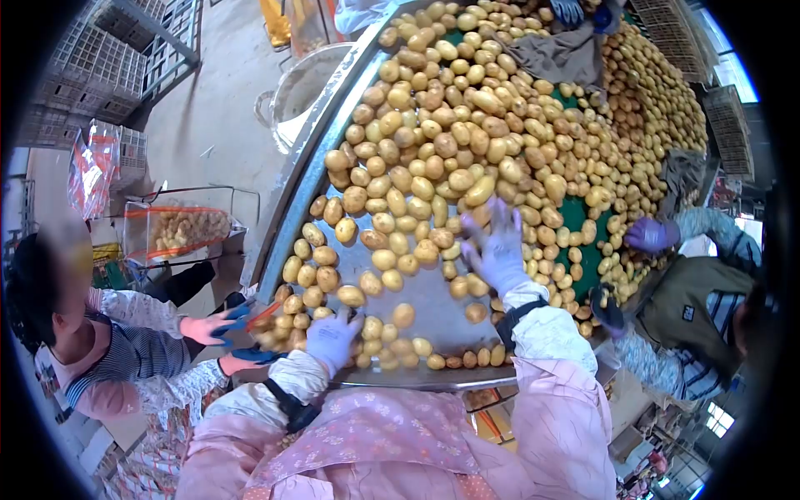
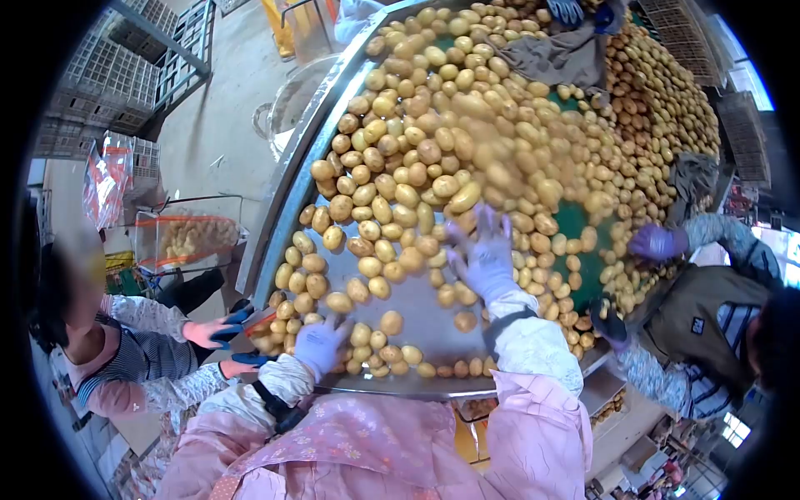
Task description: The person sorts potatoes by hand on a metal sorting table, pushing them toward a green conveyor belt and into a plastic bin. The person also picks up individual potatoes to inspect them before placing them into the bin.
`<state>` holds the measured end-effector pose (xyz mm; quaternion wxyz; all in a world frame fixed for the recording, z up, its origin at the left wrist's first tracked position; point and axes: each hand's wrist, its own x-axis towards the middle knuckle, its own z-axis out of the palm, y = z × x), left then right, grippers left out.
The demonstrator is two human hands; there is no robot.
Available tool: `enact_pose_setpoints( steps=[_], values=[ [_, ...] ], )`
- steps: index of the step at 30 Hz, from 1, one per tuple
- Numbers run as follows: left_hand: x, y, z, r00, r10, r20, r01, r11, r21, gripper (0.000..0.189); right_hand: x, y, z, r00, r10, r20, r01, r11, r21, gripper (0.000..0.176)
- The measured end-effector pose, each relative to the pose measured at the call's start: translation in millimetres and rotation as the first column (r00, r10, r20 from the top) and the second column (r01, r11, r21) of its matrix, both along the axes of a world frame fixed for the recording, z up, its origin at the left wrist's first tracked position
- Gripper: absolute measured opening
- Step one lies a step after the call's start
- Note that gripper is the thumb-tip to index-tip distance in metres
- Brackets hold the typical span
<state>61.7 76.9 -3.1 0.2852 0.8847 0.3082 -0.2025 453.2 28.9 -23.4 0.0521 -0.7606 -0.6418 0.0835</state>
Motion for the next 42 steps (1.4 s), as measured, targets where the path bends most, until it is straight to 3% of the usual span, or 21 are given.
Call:
enact_pose_setpoints(
  steps=[3,7,9,13,14,15,16,18,19,21,24,25,28,30,31,33,36,38,40,41,42],
  values=[
    [19,3,-3,0.990,0.132,-0.043,-0.135,0.988,-0.069,0.045,-35,67,-6,0.903,-0.422,0.080,0.415,0.905,0.093,0.064],
    [15,14,6,0.952,0.303,0.046,-0.290,0.940,-0.179,0.041,-85,29,-24,0.994,-0.102,0.040,0.095,0.984,0.149,0.069],
    [7,22,4,0.888,0.450,0.096,-0.417,0.876,-0.242,0.045,-113,-30,-16,0.995,0.005,-0.103,-0.017,0.993,-0.116,0.069],
    [7,13,-9,0.424,0.897,-0.130,-0.728,0.252,-0.637,0.035,-145,-120,24,0.911,-0.140,-0.387,0.107,0.989,-0.105,0.067],
    [15,6,-5,0.606,0.795,0.027,-0.650,0.514,-0.560,0.041,-152,-128,34,0.854,-0.228,-0.468,0.219,0.973,-0.073,0.066],
    [43,-1,24,0.503,0.854,-0.137,-0.632,0.255,-0.732,0.046,-160,-124,46,0.796,-0.202,-0.570,0.228,0.973,-0.026,0.065],
    [51,-18,3,0.625,0.780,-0.027,-0.475,0.352,-0.807,0.052,-166,-110,56,0.733,-0.162,-0.660,0.239,0.971,0.027,0.064],
    [53,-66,-35,0.850,0.409,0.333,-0.165,0.805,-0.570,0.058,-168,-118,37,0.755,-0.072,-0.651,0.184,0.977,0.105,0.051],
    [91,-50,41,0.784,0.573,-0.237,-0.389,0.157,-0.907,0.045,-160,-134,26,0.720,-0.185,-0.669,0.300,0.952,0.059,0.047],
    [92,-36,49,0.889,0.244,0.387,0.116,0.698,-0.706,0.039,-125,-180,12,0.588,-0.421,-0.691,0.552,0.833,-0.037,0.041],
    [79,20,37,0.799,0.193,0.570,-0.007,0.950,-0.313,0.042,-68,-232,18,0.306,-0.687,-0.659,0.877,0.473,-0.086,0.039],
    [75,26,26,0.795,0.237,0.559,-0.189,0.971,-0.144,0.043,-55,-234,33,0.285,-0.740,-0.609,0.916,0.398,-0.055,0.042],
    [78,7,16,0.874,0.129,0.468,-0.256,0.942,0.218,0.045,-73,-228,-4,0.626,-0.774,-0.095,0.777,0.608,0.164,0.046],
    [65,-24,11,0.816,-0.199,0.543,0.163,0.980,0.114,0.046,-121,-189,-2,0.827,-0.562,-0.008,0.558,0.819,0.137,0.054],
    [53,-34,4,0.709,-0.377,0.596,0.424,0.903,0.067,0.046,-148,-179,-6,0.869,-0.495,-0.020,0.495,0.869,-0.015,0.056],
    [8,-35,-6,0.788,-0.338,0.515,0.380,0.925,0.025,0.046,-176,-159,13,0.942,-0.315,-0.120,0.223,0.849,-0.479,0.050],
    [-68,-9,-13,0.940,-0.157,0.303,0.169,0.986,-0.013,0.046,-150,-158,27,0.926,0.018,-0.377,-0.141,0.944,-0.300,0.038],
    [-95,15,3,0.922,-0.250,0.296,0.222,0.967,0.127,0.042,-103,-142,12,0.936,-0.008,-0.352,-0.192,0.826,-0.530,0.037],
    [-103,37,15,0.920,-0.291,0.264,0.259,0.954,0.148,0.044,-47,-79,42,0.643,-0.506,-0.575,0.355,0.862,-0.362,0.044],
    [-102,49,15,0.936,-0.271,0.226,0.258,0.962,0.088,0.045,-14,-54,-6,0.938,-0.308,-0.156,0.321,0.945,0.063,0.046],
    [-97,63,15,0.949,-0.253,0.188,0.252,0.967,0.029,0.046,6,14,50,0.933,-0.255,-0.255,0.330,0.889,0.317,0.042]
  ],
)
